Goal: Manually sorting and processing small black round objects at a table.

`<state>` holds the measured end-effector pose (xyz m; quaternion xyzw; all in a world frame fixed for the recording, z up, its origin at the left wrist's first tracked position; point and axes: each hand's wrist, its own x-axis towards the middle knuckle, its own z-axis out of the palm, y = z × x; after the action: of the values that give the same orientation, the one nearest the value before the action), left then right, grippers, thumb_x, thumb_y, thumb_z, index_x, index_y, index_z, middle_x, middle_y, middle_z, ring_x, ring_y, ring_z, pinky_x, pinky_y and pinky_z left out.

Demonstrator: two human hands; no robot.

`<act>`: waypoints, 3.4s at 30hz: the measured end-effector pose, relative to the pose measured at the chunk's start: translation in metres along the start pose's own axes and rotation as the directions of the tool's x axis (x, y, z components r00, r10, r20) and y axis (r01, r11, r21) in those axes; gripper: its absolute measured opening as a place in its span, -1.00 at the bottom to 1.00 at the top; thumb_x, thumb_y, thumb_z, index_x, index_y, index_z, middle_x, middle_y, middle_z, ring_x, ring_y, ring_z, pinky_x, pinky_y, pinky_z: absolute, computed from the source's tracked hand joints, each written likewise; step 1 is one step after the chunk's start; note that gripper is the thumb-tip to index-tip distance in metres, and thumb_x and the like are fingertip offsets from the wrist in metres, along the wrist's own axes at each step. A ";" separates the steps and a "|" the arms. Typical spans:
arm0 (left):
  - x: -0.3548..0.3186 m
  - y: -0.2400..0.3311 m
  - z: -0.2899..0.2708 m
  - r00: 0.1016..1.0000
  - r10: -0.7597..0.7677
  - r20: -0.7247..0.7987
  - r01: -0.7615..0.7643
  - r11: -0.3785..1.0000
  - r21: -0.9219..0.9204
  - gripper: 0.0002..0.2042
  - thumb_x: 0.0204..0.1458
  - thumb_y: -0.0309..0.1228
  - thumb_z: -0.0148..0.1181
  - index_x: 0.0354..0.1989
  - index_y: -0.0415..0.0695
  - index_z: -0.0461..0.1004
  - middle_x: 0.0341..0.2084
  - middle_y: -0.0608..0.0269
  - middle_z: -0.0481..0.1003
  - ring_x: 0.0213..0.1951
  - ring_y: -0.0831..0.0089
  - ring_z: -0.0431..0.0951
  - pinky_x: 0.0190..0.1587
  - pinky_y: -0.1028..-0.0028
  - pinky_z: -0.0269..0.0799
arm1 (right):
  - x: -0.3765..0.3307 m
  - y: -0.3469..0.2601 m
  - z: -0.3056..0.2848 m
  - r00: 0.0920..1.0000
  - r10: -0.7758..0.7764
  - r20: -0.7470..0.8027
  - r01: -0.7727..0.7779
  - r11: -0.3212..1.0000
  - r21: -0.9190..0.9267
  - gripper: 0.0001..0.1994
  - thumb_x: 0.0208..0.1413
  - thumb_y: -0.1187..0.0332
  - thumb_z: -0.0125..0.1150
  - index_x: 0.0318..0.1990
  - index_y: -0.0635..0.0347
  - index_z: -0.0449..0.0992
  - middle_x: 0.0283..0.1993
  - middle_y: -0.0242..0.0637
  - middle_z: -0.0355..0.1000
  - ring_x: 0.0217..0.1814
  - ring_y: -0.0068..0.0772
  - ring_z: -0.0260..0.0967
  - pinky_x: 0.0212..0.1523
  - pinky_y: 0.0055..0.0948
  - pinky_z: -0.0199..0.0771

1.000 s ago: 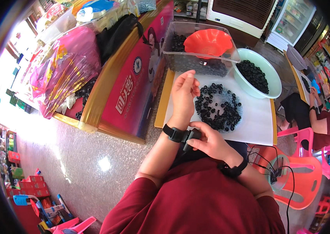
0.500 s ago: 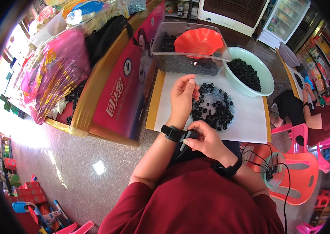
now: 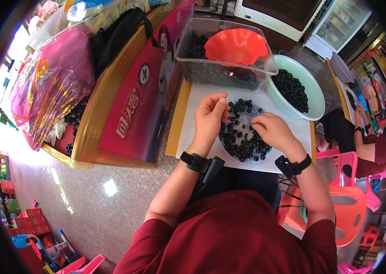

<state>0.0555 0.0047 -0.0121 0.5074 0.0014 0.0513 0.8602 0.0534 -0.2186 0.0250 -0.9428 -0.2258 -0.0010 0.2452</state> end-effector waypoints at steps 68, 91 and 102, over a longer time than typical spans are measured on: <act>0.004 -0.012 -0.002 0.931 -0.335 0.145 0.340 0.940 -0.008 -0.75 0.22 -0.39 0.18 -0.01 -0.27 0.51 -0.36 0.31 0.52 -0.44 0.62 0.47 -0.40 0.60 0.48 | -0.047 -0.175 -0.060 0.535 -0.812 -0.234 0.836 0.549 0.006 -0.66 -0.15 0.36 0.23 -0.14 0.23 0.55 -0.36 -0.42 0.42 -0.43 -0.54 0.39 -0.52 -0.56 0.37; 0.000 -0.013 -0.004 0.951 -0.285 0.122 0.282 0.958 0.040 -0.75 0.22 -0.39 0.16 -0.01 -0.27 0.51 -0.35 0.32 0.51 -0.42 0.63 0.47 -0.38 0.60 0.48 | -0.023 -0.040 0.021 0.930 -0.165 0.327 0.204 0.975 -0.089 -0.77 0.05 0.42 0.19 -0.10 0.08 0.57 -0.24 -0.18 0.45 -0.22 -0.05 0.48 -0.23 -0.16 0.51; 0.000 -0.011 -0.006 0.950 -0.286 0.129 0.285 0.958 0.024 -0.74 0.22 -0.40 0.17 -0.01 -0.31 0.49 -0.34 0.29 0.51 -0.42 0.60 0.48 -0.37 0.58 0.51 | -0.012 -0.011 -0.003 0.995 -0.072 0.063 0.076 0.995 -0.065 -0.84 0.10 0.39 0.18 -0.16 0.14 0.58 -0.24 -0.17 0.49 -0.17 -0.04 0.48 -0.17 -0.19 0.50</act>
<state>0.0556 0.0043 -0.0246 0.5062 0.0182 -0.1070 0.8556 0.0386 -0.2166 0.0314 -0.9411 -0.2677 0.0106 0.2061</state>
